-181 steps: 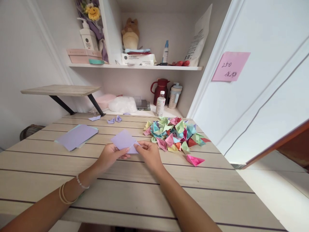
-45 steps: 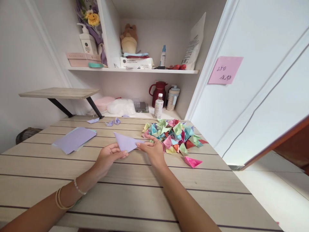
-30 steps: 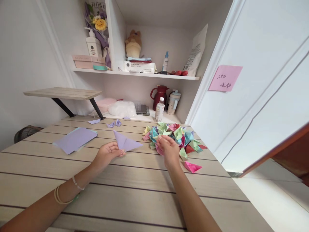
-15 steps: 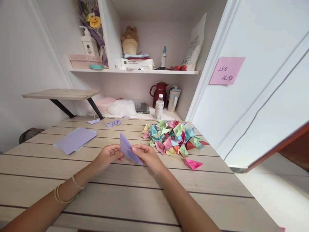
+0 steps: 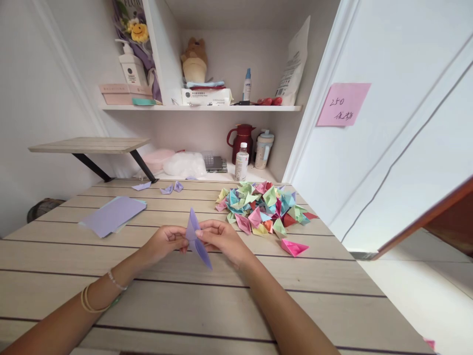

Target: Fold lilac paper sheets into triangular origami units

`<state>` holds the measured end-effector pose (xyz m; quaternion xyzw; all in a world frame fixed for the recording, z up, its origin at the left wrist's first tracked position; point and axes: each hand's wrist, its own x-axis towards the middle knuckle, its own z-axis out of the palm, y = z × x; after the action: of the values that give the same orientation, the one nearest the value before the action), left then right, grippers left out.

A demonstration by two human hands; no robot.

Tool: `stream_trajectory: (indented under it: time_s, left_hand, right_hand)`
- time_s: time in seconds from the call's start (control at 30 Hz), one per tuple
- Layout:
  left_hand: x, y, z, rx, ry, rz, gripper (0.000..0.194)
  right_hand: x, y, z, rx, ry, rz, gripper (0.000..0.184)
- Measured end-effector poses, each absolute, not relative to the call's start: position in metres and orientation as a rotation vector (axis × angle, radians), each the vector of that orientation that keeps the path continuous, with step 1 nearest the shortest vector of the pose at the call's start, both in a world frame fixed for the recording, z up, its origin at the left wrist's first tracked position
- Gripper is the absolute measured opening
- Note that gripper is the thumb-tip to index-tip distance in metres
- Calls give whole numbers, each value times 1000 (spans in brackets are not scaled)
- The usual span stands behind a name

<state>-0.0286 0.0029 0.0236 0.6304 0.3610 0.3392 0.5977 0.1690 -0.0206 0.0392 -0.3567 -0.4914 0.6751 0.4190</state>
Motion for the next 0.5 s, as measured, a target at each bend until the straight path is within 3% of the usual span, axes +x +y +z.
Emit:
stream_trajectory:
  time_s: [0.27, 0.5]
  left_hand:
    - [-29, 2, 26, 1480, 841, 800, 17]
    - [-29, 2, 26, 1343, 884, 889, 31]
  right_hand:
    - [169, -21, 41, -853, -1281, 1644, 26]
    - [174, -19, 43, -890, -1443, 1522, 35]
